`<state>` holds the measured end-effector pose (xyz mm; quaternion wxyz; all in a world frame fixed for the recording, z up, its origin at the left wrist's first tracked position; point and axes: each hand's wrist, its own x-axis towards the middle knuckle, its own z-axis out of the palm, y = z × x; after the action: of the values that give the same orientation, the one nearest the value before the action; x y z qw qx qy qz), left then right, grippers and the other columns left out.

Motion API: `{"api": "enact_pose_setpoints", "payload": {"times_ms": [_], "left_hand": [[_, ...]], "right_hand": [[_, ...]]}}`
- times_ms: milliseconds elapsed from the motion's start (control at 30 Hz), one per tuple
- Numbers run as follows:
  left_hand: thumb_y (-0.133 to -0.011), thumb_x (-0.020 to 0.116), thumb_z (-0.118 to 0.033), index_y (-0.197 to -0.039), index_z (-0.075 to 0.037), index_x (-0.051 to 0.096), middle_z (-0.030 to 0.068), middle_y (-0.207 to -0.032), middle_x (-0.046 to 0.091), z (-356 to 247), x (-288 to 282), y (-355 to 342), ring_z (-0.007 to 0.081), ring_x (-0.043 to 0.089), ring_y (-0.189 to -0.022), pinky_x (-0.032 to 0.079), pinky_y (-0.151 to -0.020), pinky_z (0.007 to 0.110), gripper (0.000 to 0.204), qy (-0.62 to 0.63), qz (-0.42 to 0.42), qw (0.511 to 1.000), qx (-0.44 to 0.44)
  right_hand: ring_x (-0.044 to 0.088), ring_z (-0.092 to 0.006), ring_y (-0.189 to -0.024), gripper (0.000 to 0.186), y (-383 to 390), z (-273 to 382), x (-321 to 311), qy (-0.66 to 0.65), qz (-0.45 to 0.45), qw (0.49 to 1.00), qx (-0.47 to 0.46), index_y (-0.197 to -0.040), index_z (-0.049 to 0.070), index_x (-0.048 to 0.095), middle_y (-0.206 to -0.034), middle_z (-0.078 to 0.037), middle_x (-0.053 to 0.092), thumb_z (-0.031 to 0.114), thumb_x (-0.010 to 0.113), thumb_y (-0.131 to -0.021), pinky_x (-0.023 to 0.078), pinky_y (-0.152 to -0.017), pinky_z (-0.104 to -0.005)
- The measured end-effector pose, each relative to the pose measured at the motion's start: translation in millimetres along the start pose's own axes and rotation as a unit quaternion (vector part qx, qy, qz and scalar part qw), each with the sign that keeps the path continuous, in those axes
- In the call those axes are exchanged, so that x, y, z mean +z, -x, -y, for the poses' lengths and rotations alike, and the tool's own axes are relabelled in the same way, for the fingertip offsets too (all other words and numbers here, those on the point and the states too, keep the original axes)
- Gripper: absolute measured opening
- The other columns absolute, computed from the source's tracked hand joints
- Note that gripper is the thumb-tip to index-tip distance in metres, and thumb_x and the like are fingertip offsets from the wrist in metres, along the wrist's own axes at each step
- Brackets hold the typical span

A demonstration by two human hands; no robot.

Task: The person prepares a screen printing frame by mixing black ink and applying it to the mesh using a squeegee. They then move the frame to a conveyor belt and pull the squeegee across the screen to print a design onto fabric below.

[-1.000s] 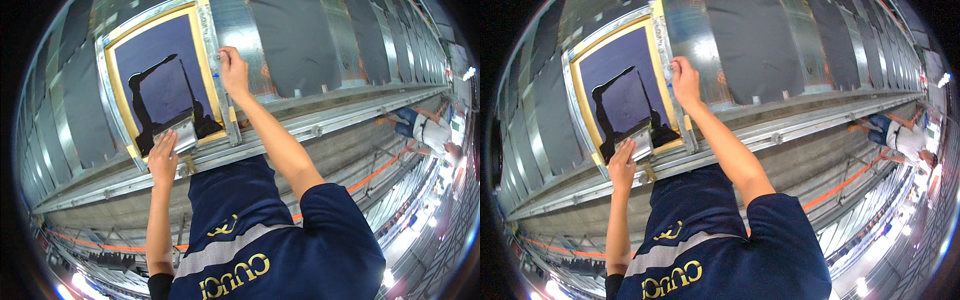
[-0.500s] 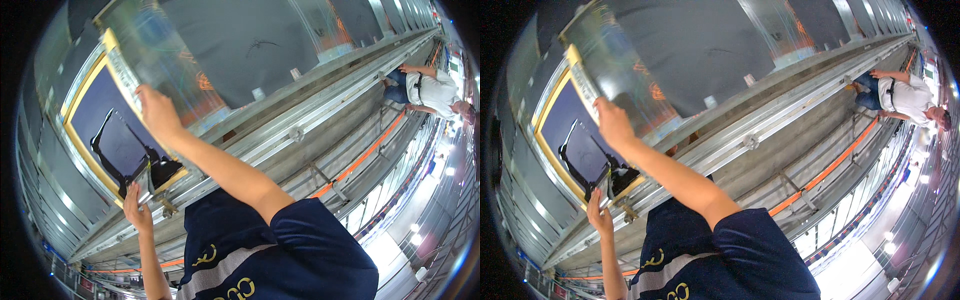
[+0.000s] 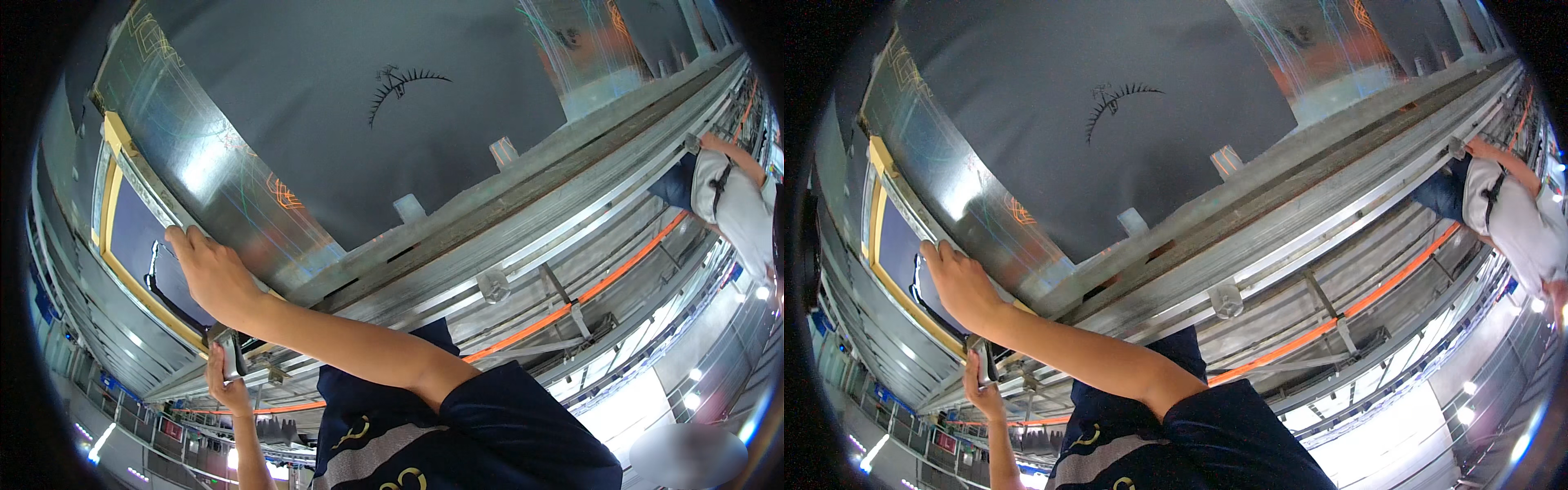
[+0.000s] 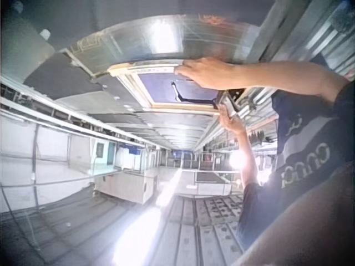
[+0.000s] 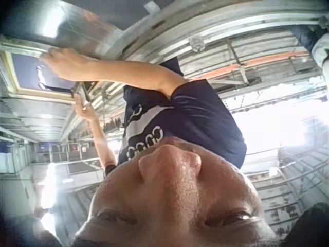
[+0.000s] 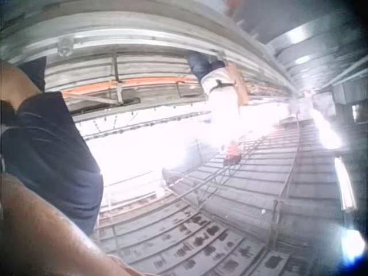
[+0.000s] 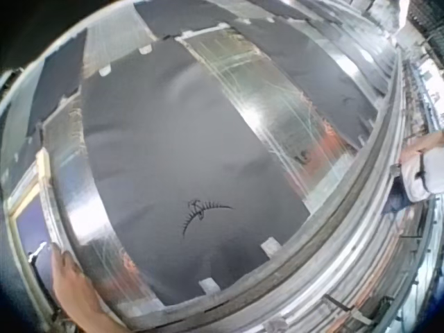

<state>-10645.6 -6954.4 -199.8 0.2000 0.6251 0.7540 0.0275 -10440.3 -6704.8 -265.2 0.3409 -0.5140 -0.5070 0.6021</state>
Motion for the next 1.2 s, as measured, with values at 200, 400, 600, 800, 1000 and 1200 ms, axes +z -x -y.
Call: {"api": "enact_pose_setpoints", "payload": {"times_ms": [200,400,600,800,1000,1200], "left_hand": [[-0.079,0.059,0.015,-0.127,0.0,0.073,0.0187,-0.131,0.074,-11,-1,4,0.0362,0.068,-0.127,0.045,-0.112,0.045,0.053,0.007,-0.018,1.0,-0.013],[-0.07,0.066,0.019,-0.119,-0.003,0.078,0.0163,-0.124,0.077,2,8,17,0.0322,0.069,-0.126,0.052,-0.107,0.041,0.055,0.073,-0.064,0.995,0.012],[-0.072,0.07,0.004,-0.128,-0.017,0.076,0.0031,-0.136,0.073,5,-30,24,0.0263,0.068,-0.126,0.051,-0.1,0.042,0.06,0.089,-0.111,0.989,0.03],[-0.073,0.068,0.006,-0.125,-0.014,0.076,0.0037,-0.135,0.073,21,-22,28,0.0293,0.068,-0.125,0.054,-0.101,0.042,0.056,0.14,-0.177,0.974,0.014],[-0.074,0.072,0.003,-0.13,-0.02,0.073,-0.0004,-0.142,0.069,23,-3,53,0.0246,0.062,-0.134,0.049,-0.109,0.044,0.061,0.082,-0.127,0.986,0.073],[-0.073,0.072,0.003,-0.129,-0.021,0.074,-0.0018,-0.141,0.069,22,7,19,0.0237,0.065,-0.129,0.049,-0.109,0.045,0.061,0.041,-0.162,0.982,0.093]], "right_hand": [[0.07,-0.0472,-0.092,0.033,5,2,2,-0.01,0.004,1.0,0.01,-0.128,0.003,0.053,-0.109,-0.025,0.065,-0.002,0.053,-0.096,0.058,-0.079,-0.0543],[0.071,-0.0479,-0.09,0.021,9,6,0,0.121,-0.046,0.991,-0.027,-0.12,0.009,0.062,-0.097,-0.024,0.072,0.012,0.05,-0.103,0.055,-0.078,-0.0588],[0.073,-0.04,-0.076,0.022,15,48,14,0.164,-0.071,0.984,0.023,-0.121,0.014,0.069,-0.081,-0.021,0.072,0.022,0.055,-0.107,0.054,-0.071,-0.0504],[0.064,-0.0336,-0.067,0.022,6,47,20,0.235,-0.118,0.964,-0.031,-0.117,0.012,0.072,-0.072,-0.018,0.065,0.021,0.056,-0.105,0.05,-0.07,-0.047],[0.061,-0.0283,-0.065,0.022,2,32,21,0.259,-0.131,0.956,-0.047,-0.115,0.011,0.073,-0.07,-0.015,0.064,0.022,0.056,-0.106,0.05,-0.07,-0.0443],[0.055,-0.0224,-0.06,0.022,2,27,14,0.255,-0.13,0.957,-0.047,-0.115,0.009,0.072,-0.066,-0.011,0.058,0.021,0.057,-0.106,0.046,-0.065,-0.0412]]}}
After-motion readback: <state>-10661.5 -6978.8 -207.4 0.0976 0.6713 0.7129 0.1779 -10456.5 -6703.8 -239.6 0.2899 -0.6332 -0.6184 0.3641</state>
